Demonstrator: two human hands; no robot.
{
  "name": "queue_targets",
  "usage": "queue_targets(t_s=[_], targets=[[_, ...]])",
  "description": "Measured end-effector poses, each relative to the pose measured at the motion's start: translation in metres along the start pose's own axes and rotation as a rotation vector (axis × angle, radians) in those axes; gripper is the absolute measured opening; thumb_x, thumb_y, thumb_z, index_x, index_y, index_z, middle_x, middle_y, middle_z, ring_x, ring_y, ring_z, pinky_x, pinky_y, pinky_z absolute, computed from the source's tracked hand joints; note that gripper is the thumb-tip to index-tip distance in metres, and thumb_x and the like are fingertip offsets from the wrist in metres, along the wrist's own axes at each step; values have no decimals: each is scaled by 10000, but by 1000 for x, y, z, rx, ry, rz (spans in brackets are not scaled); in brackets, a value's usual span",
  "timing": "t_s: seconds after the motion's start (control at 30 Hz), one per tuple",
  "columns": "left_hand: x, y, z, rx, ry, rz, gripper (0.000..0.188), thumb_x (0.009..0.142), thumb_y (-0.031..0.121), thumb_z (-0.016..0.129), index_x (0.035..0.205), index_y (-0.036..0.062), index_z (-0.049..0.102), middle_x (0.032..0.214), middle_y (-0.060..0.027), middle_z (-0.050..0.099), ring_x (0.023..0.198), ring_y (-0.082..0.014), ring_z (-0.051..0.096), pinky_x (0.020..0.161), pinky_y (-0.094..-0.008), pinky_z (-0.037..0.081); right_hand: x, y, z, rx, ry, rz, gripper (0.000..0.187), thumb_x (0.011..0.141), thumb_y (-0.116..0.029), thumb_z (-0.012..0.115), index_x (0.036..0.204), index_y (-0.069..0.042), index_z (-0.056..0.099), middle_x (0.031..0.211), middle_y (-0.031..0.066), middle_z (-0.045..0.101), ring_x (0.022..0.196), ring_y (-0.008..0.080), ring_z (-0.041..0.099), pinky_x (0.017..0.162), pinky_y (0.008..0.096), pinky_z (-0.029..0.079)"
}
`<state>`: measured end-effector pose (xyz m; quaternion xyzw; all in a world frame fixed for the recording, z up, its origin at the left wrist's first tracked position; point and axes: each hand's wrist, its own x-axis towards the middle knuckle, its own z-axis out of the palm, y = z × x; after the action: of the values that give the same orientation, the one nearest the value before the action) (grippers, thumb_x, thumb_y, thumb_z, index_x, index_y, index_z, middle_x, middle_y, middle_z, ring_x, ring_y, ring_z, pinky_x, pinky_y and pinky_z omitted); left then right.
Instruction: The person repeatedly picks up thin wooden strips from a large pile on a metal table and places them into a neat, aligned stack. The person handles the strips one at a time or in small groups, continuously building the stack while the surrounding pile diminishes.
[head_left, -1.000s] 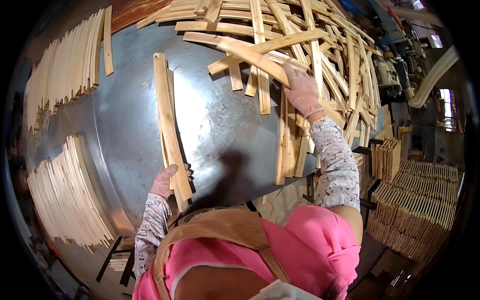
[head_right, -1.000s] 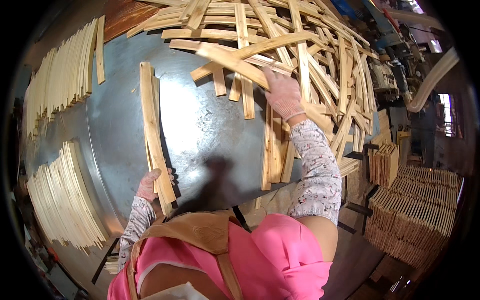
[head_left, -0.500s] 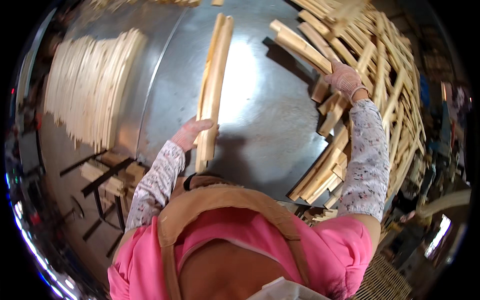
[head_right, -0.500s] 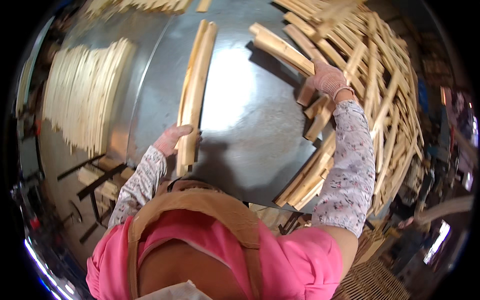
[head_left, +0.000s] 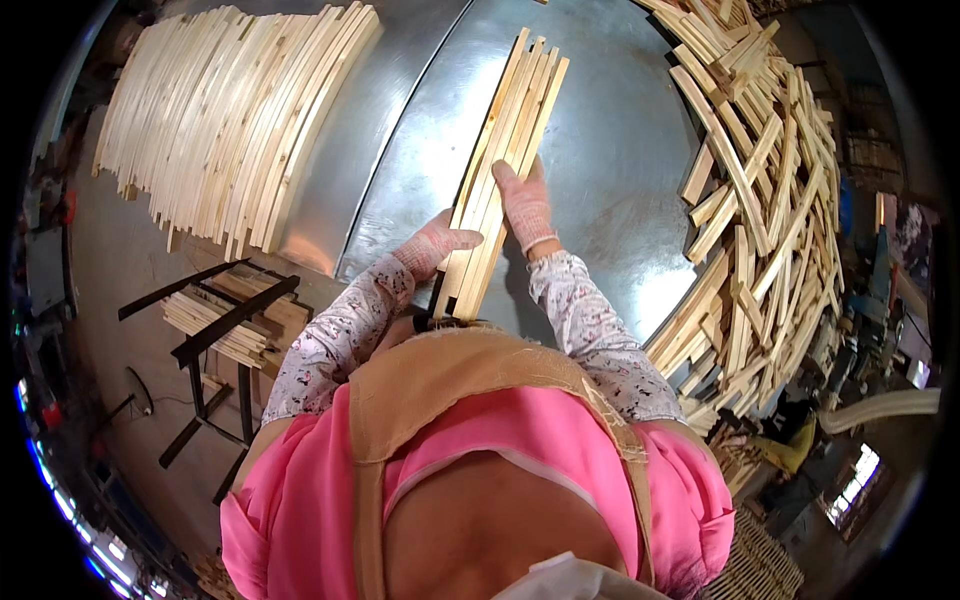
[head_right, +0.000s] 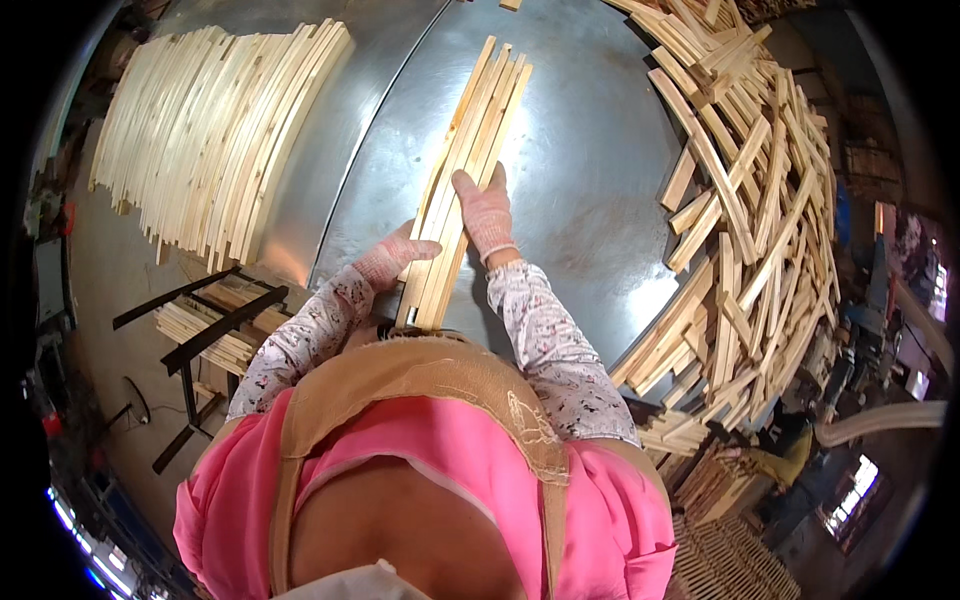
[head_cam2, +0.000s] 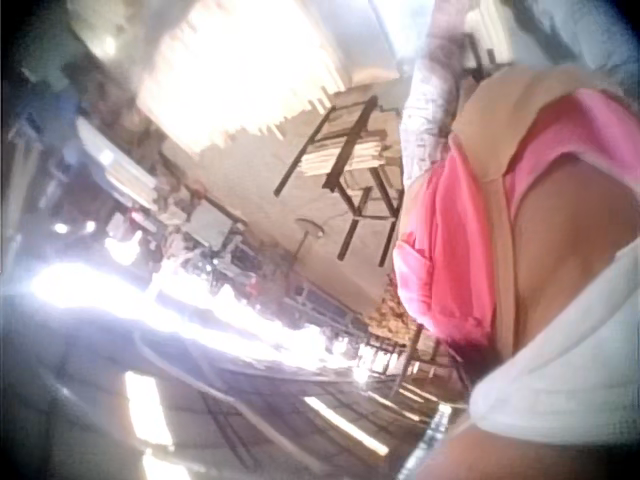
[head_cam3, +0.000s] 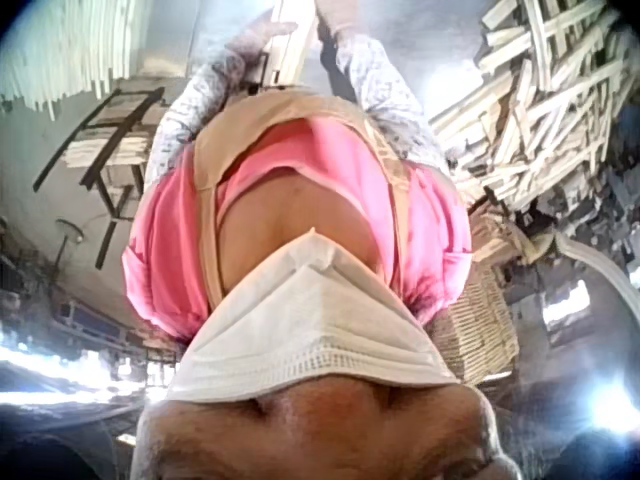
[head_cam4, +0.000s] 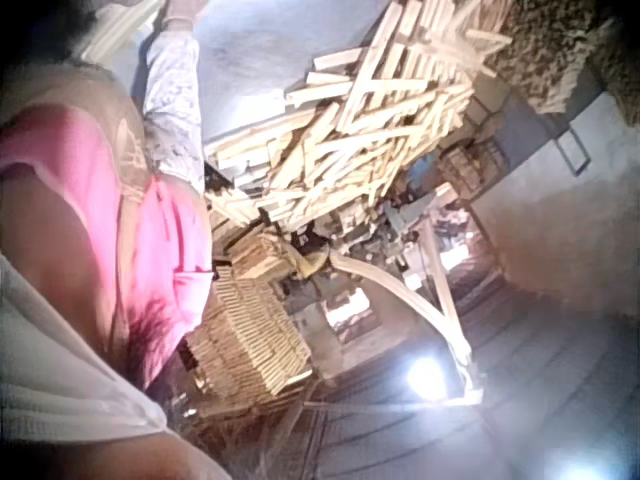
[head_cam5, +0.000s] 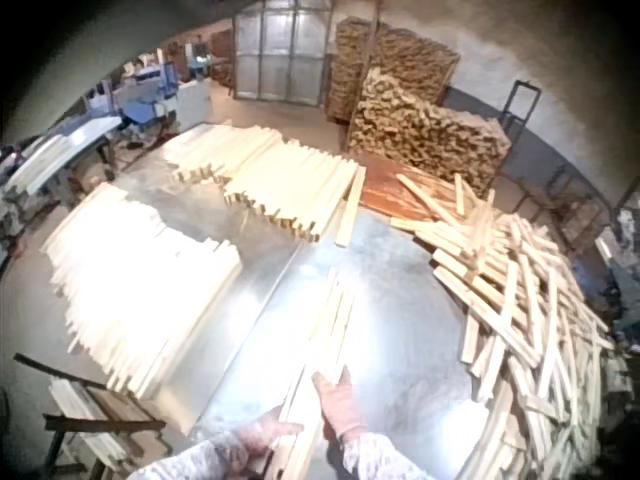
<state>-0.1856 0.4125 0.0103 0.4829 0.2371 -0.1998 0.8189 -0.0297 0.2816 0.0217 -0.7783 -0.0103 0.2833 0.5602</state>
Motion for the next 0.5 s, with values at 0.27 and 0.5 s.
queue_targets(t_s=[0.27, 0.5], targets=[[-37, 42, -78, 449, 85, -72, 631, 1008, 437, 677, 1398, -58, 638, 1245, -173, 734, 1162, -273, 689, 1064, -395, 510, -33, -2, 53, -619, -10, 92, 875, 1001, -634, 568, 1590, -3, 423, 1317, 347, 701, 1251, 506, 666, 1091, 502, 504], [-48, 52, -110, 368, 129, 2, 643, 1013, 435, 624, 1382, -91, 615, 1225, -268, 713, 1155, -347, 682, 1054, -424, 498, 1, -60, 105, -755, 305, 8, 961, 855, -571, 786, 1515, 19, 410, 1327, 388, 634, 1251, 550, 630, 1071, 552, 513]])
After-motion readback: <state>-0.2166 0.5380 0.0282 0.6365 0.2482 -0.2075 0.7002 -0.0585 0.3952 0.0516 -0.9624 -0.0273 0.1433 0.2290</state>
